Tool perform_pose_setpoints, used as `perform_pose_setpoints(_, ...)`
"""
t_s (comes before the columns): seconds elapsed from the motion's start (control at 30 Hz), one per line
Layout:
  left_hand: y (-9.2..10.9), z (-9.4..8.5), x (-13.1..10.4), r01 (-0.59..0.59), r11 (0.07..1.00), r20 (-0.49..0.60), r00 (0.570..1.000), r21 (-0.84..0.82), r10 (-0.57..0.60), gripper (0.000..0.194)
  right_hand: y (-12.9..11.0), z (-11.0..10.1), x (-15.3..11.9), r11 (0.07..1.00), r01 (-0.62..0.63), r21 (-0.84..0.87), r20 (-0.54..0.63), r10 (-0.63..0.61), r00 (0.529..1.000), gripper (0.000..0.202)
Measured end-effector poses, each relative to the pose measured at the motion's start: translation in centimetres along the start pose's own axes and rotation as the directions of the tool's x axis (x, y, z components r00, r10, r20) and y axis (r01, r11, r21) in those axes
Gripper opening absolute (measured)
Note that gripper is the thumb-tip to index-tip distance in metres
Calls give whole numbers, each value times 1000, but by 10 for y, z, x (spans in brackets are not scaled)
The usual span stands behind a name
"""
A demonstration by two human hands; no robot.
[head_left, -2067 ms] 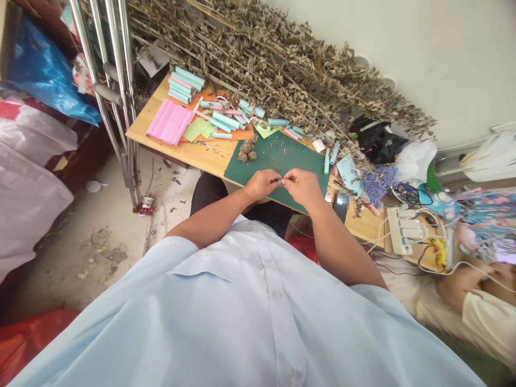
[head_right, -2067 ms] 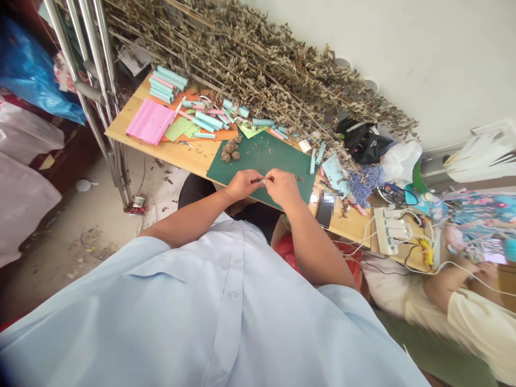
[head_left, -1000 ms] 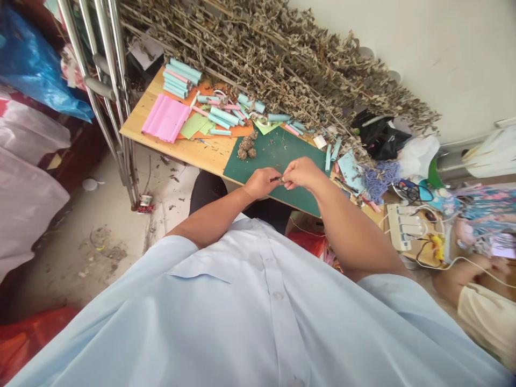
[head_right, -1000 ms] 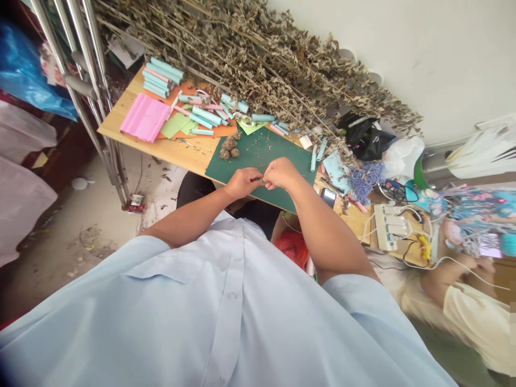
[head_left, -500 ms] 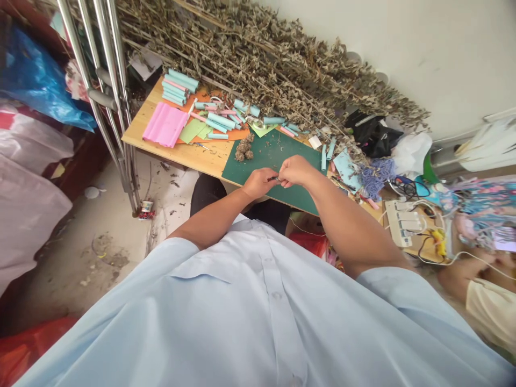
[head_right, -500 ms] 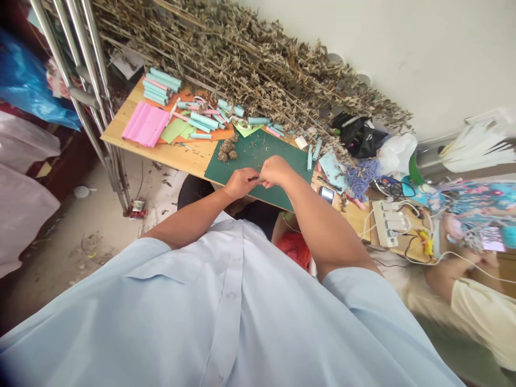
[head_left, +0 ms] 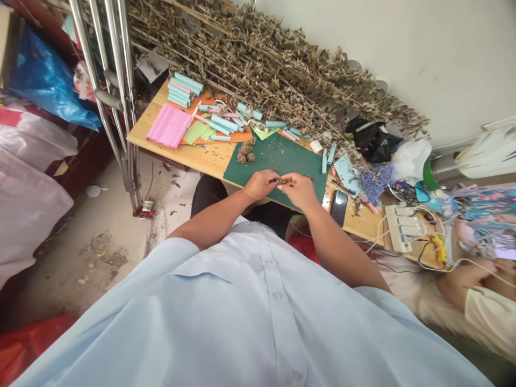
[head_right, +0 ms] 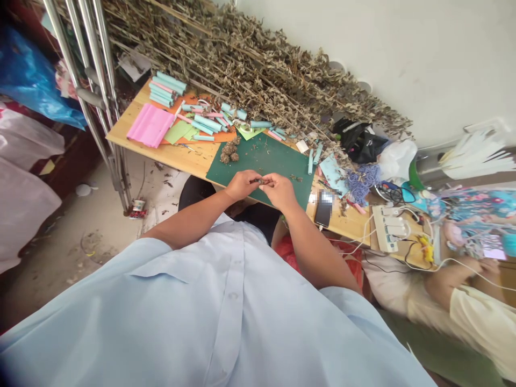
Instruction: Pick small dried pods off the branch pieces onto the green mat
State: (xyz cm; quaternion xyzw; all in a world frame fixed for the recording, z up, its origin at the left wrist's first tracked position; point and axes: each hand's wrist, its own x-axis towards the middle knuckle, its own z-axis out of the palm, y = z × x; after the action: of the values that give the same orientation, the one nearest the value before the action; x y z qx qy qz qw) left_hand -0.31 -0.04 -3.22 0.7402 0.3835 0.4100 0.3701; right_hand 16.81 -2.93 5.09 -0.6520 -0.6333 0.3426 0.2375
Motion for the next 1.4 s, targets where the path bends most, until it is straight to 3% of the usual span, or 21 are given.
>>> perform_pose_setpoints(0.17,1,-2,1,-6,1000,13,1000,4,6,20,13,18,-11,971,185,-151,-172,-210,962,21)
perform_pose_setpoints(0.4,0,0,0,-10,1000,-2,1000,1,10,13,14,23,-18,886,306,-348,-169,-380,909,27)
perform_pose_setpoints(0.6,-1,0,0,-31,999,16,999,19,31,10,5,13,-16,897,316,-309,-123,-367,922,29)
perform_pose_setpoints(0.87,-4,4,-1,-22,1000,0,1000,-8,22,11,-6,-6,6,962,133,-240,22,-131,991,18)
perform_pose_setpoints(0.97,-5,4,-1,-24,1000,-11,1000,-19,23,13,-6,-7,13,986,3,-166,34,3,999,11)
perform_pose_setpoints(1.03,-5,4,-1,-24,1000,-7,1000,-18,23,14,-7,-8,14,986,-18,-168,47,26,999,9)
perform_pose_setpoints(1.17,-4,4,-1,-12,1000,-1,1000,-2,12,15,-11,-12,9,938,135,-319,57,-123,991,10)
perform_pose_setpoints(1.27,-3,3,-1,-12,1000,1,1000,1,12,16,-13,-14,5,869,281,-407,82,-272,959,13)
perform_pose_setpoints(1.4,-2,3,-2,-28,999,-2,1000,-19,28,16,-14,-15,3,797,359,-486,167,-318,933,18)
